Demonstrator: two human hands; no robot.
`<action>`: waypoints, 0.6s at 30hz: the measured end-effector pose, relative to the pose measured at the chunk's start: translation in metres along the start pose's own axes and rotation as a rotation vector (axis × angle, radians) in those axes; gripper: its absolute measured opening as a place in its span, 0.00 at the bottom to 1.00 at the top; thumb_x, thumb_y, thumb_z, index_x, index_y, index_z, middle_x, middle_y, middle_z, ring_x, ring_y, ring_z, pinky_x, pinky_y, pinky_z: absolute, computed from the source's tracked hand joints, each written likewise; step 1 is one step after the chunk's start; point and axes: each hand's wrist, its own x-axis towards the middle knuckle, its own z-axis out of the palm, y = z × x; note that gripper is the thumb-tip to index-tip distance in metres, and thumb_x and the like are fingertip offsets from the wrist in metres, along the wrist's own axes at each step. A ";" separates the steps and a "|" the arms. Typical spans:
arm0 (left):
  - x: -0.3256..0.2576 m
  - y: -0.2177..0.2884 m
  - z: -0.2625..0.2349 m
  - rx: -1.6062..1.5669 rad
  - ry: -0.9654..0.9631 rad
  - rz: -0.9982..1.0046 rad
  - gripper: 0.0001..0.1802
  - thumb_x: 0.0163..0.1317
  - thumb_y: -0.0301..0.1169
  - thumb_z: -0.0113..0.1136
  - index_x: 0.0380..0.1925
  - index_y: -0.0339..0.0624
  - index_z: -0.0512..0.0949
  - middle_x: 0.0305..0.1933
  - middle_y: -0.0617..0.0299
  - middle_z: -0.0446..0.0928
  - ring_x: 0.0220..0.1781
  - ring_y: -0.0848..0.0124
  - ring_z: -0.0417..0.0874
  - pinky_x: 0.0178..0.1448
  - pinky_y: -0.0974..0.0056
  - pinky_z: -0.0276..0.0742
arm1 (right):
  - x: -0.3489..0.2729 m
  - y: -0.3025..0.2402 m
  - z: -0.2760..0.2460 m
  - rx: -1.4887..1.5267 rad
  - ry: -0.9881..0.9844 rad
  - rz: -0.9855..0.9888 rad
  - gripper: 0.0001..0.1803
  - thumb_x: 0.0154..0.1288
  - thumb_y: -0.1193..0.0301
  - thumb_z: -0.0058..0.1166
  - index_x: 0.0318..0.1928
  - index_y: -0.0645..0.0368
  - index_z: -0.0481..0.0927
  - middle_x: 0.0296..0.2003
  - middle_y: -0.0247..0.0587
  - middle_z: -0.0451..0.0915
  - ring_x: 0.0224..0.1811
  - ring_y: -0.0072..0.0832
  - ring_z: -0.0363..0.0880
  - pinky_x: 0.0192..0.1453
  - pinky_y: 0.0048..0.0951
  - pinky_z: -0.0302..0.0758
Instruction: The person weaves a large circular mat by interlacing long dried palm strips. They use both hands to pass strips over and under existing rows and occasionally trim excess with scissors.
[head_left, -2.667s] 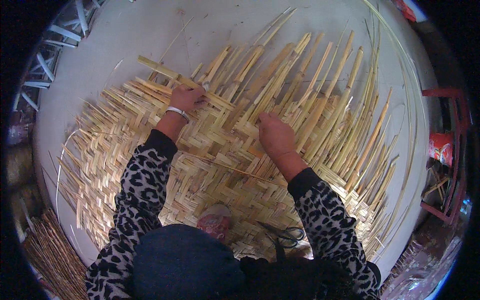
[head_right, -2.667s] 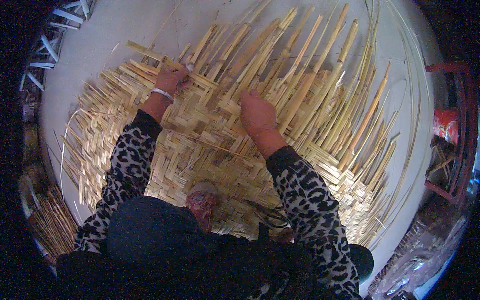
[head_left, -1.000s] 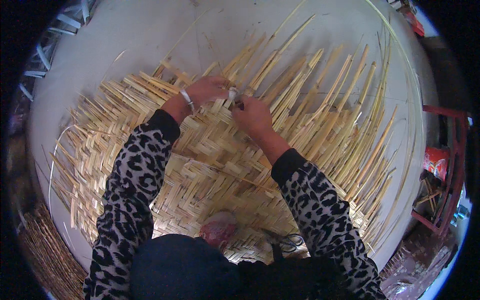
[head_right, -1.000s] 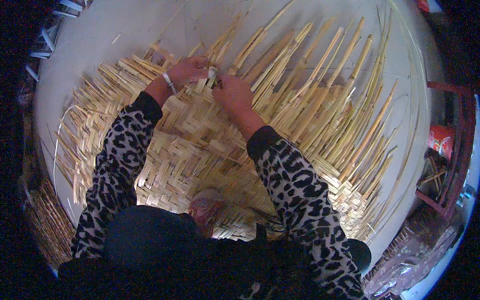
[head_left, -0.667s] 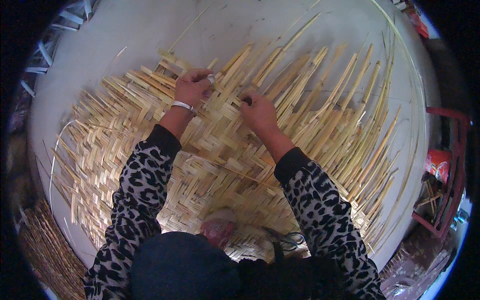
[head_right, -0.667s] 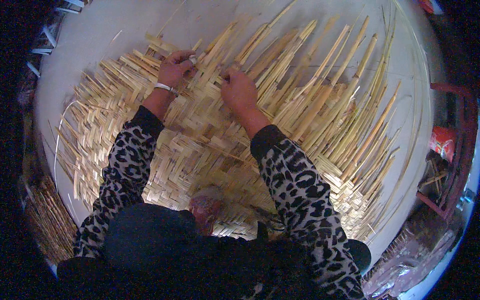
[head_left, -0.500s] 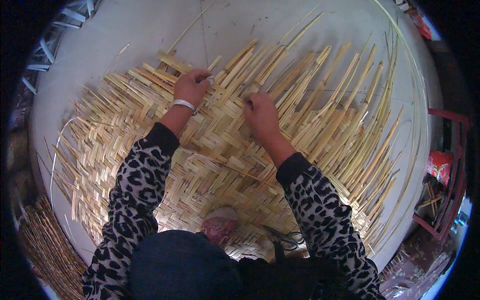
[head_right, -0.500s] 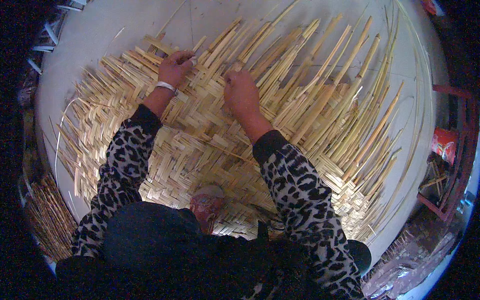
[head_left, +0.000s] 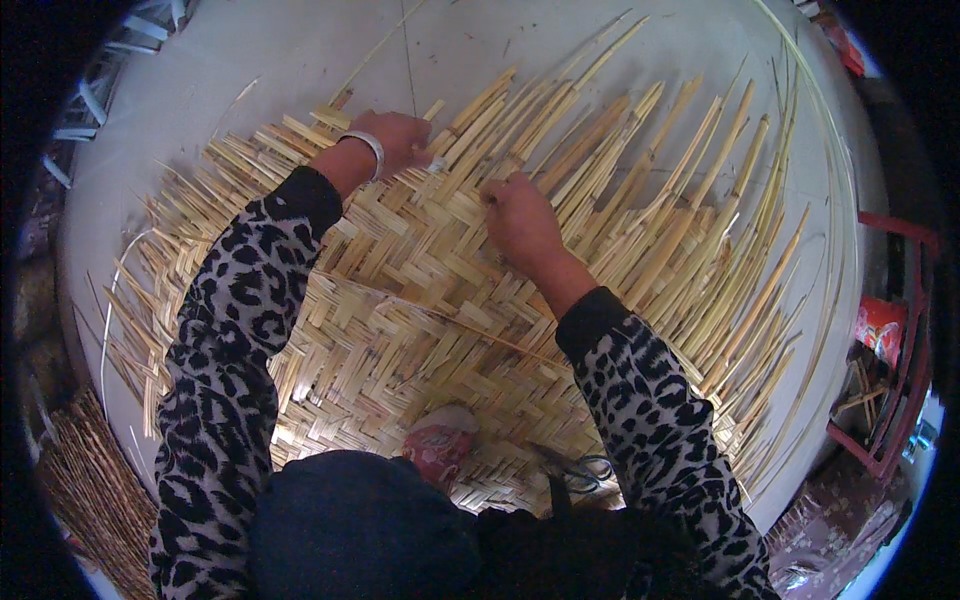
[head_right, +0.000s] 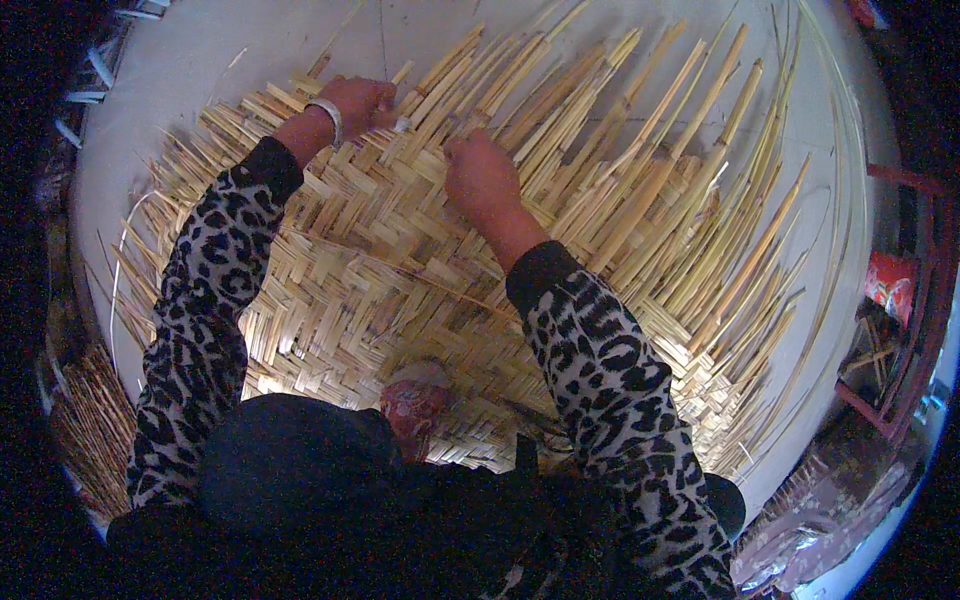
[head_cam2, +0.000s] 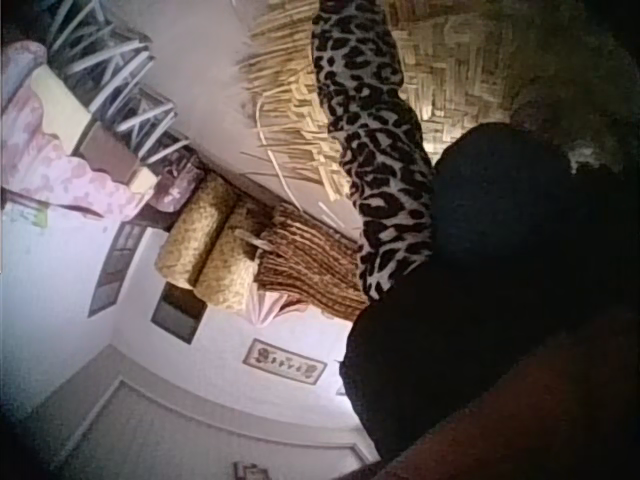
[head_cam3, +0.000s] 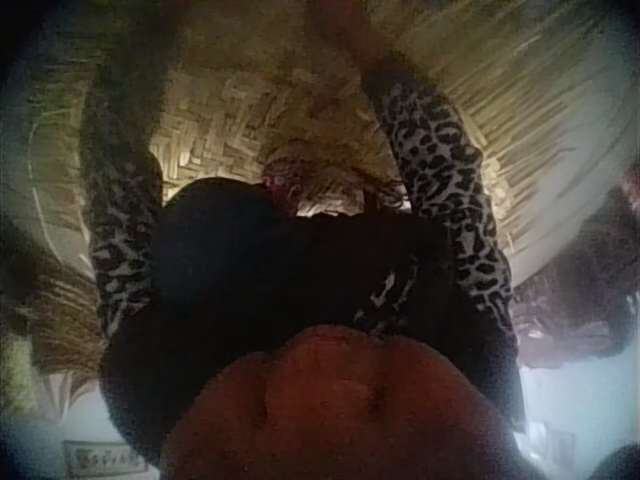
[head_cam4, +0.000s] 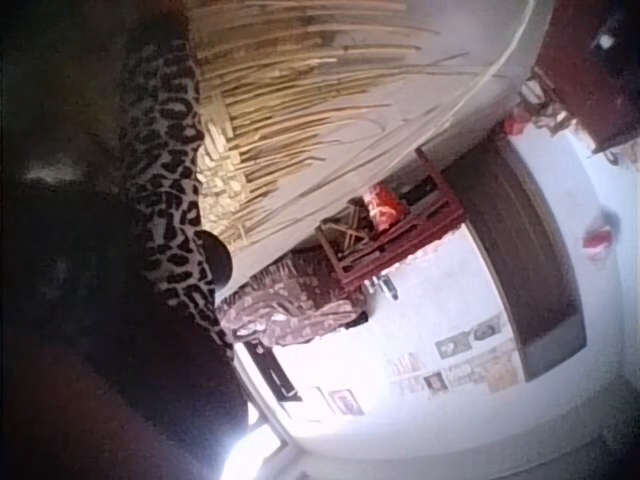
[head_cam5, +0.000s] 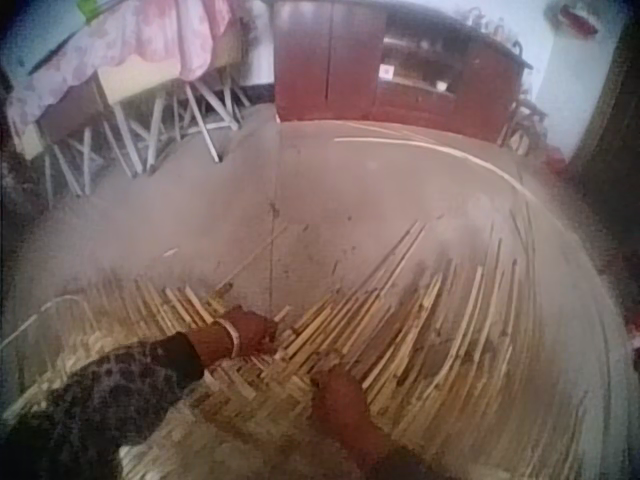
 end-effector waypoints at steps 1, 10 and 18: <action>0.001 -0.001 -0.001 -0.009 -0.013 0.009 0.18 0.58 0.50 0.57 0.37 0.49 0.78 0.40 0.56 0.82 0.48 0.54 0.82 0.52 0.48 0.71 | -0.001 -0.001 0.000 -0.013 -0.001 0.012 0.08 0.57 0.75 0.50 0.36 0.57 0.81 0.37 0.55 0.75 0.41 0.54 0.76 0.47 0.46 0.75; 0.010 0.009 0.005 0.103 -0.077 -0.028 0.18 0.58 0.47 0.57 0.43 0.49 0.79 0.43 0.54 0.81 0.50 0.54 0.81 0.55 0.45 0.69 | -0.028 -0.018 -0.005 -0.179 -0.091 -0.211 0.13 0.56 0.75 0.49 0.42 0.64 0.77 0.46 0.55 0.75 0.51 0.52 0.74 0.54 0.45 0.73; -0.037 0.024 0.031 0.014 0.585 0.136 0.12 0.57 0.39 0.59 0.39 0.49 0.79 0.46 0.55 0.77 0.51 0.54 0.77 0.52 0.49 0.72 | -0.137 -0.026 -0.007 -0.232 0.101 -0.382 0.13 0.55 0.70 0.53 0.41 0.61 0.76 0.49 0.52 0.76 0.52 0.50 0.73 0.54 0.44 0.73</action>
